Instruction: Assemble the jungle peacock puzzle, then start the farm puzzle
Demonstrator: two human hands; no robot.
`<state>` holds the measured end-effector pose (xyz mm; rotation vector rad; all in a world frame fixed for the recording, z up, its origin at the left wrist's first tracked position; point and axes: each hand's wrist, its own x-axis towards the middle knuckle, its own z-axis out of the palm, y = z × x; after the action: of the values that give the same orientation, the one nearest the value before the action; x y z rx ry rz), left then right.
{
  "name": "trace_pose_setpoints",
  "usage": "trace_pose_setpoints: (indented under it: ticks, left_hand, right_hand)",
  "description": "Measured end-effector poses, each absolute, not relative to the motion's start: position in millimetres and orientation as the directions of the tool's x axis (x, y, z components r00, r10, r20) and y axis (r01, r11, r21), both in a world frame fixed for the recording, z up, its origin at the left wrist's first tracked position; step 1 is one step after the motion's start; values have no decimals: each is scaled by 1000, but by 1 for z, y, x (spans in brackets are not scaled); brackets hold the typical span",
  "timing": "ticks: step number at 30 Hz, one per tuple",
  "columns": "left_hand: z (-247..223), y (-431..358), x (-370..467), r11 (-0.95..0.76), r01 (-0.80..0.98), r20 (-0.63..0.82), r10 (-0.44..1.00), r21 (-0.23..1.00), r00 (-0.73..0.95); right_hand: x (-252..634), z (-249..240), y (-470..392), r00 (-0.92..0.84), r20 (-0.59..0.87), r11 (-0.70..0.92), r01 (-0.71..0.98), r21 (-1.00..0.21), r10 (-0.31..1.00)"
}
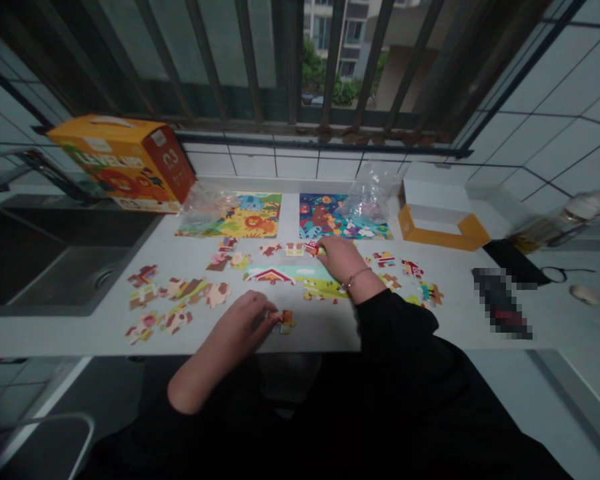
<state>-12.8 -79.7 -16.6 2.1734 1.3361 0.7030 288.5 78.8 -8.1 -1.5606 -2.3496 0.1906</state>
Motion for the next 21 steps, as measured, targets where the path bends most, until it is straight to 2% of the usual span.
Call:
trace_pose_setpoints:
  ticks: [4, 8, 14, 18, 21]
  left_hand:
    - [-19, -77, -15, -439, 629, 213, 889, 641, 405]
    - [-18, -74, -15, -445, 631, 238, 890, 635, 388]
    - [-23, -73, -12, -508, 669, 322, 861, 542, 393]
    - [-21, -72, -4, -541, 718, 248, 841, 438, 482]
    - [-15, -71, 1, -534, 739, 189, 843, 411, 504]
  right_hand:
    - [293, 2, 65, -347, 227, 402, 874, -273, 910]
    - [285, 9, 27, -426, 331, 526, 783, -332, 842]
    - [267, -16, -22, -560, 296, 634, 680, -369, 774]
    - [267, -31, -31, -562, 337, 655, 665, -358, 755]
    - [269, -35, -33, -538, 365, 649, 659, -380, 760]
